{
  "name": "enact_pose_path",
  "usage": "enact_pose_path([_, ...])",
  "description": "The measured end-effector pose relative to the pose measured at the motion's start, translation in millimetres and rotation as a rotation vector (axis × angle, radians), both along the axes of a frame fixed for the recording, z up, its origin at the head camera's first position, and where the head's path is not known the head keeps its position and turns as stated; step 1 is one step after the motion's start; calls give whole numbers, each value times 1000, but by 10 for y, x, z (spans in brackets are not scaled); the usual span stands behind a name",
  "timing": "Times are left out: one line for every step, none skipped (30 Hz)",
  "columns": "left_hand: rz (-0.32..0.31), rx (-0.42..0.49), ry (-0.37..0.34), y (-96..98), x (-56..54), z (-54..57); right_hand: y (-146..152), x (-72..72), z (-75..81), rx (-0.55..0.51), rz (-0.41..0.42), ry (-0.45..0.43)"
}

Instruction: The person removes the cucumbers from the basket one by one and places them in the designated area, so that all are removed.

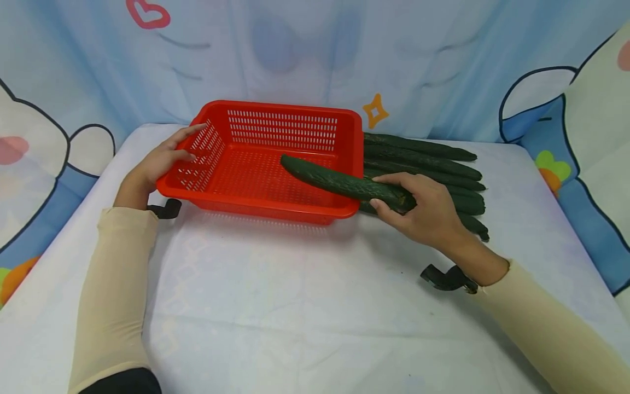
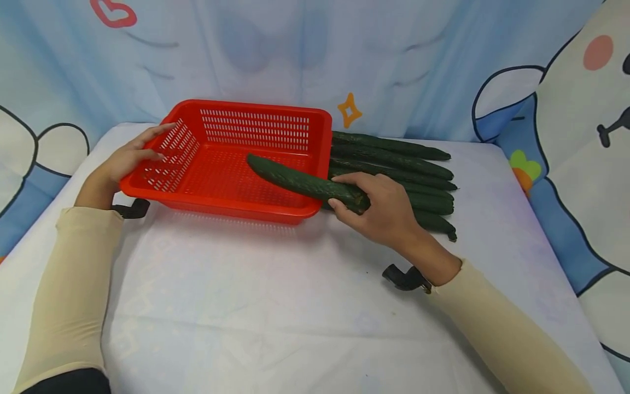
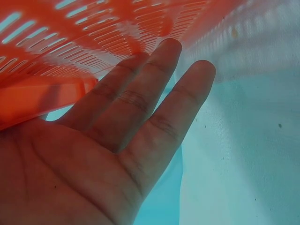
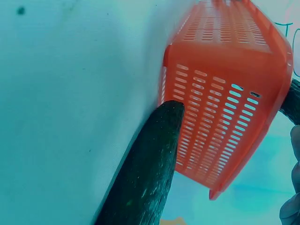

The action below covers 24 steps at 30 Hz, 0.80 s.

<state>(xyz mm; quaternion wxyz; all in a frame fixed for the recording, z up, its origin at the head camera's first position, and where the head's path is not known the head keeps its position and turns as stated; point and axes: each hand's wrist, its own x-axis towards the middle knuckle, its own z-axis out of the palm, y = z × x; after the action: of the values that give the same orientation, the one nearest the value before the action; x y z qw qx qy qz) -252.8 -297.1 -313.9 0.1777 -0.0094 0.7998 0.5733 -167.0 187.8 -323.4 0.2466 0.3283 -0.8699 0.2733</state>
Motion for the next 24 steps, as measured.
enact_pose_path([-1,1,-1,-1,1,-3,15,16,-2,-5,-2,-1])
enact_pose_path([-1,3,-2,-1,2,-6,33,33,-5,-8,-4,-3])
enact_pose_path([-1,4,-2,0,2,-8,51,50,-8,-11,-7,-4])
enact_pose_path([0,4,-4,1,2,-8,69,67,-12,-15,-10,-7])
enact_pose_path([1,3,-5,2,2,-8,89,83,-17,-16,-14,-9])
enact_pose_path([2,2,-6,2,1,-8,109,98,-22,-19,-16,-11])
enact_pose_path([5,0,-6,2,2,-8,129,112,-29,-23,-16,-15])
enact_pose_path([7,-2,-6,1,2,-9,149,126,-34,-29,-15,-23])
enact_pose_path([9,-5,-9,0,2,-10,169,137,-37,-35,-9,-30])
enact_pose_path([9,-11,-10,1,1,-10,193,149,-39,-38,-1,-38])
enact_pose_path([9,-14,-10,0,0,-11,216,155,-38,-39,10,-45])
enact_pose_path([10,-14,-10,0,-2,-13,240,156,-33,-44,28,-55])
enact_pose_path([8,-15,-8,0,-4,-15,268,154,-26,-44,44,-68])
enact_pose_path([7,-15,-5,0,-7,-18,297,147,-15,-41,58,-83])
enact_pose_path([5,-16,-2,0,-10,-21,329,138,0,-31,69,-98])
enact_pose_path([2,-14,2,1,-12,-22,361,129,15,-20,75,-118])
enact_pose_path([0,-7,2,2,-14,-23,392,120,30,-9,76,-142])
enact_pose_path([-3,-5,4,3,-16,-23,423,115,49,6,70,-170])
enact_pose_path([-5,-8,6,5,-15,-21,452,114,63,26,57,-199])
enact_pose_path([-6,-11,7,5,-14,-19,475,115,78,46,42,-224])
enact_pose_path([-7,-13,6,4,-12,-16,494,117,90,66,27,-246])
enact_pose_path([-10,-14,9,3,-9,-14,508,120,99,80,17,-267])
enact_pose_path([-11,-18,12,1,-5,-12,519,122,105,92,9,-283])
enact_pose_path([-14,-22,15,-1,-4,-11,527,124,111,103,4,-296])
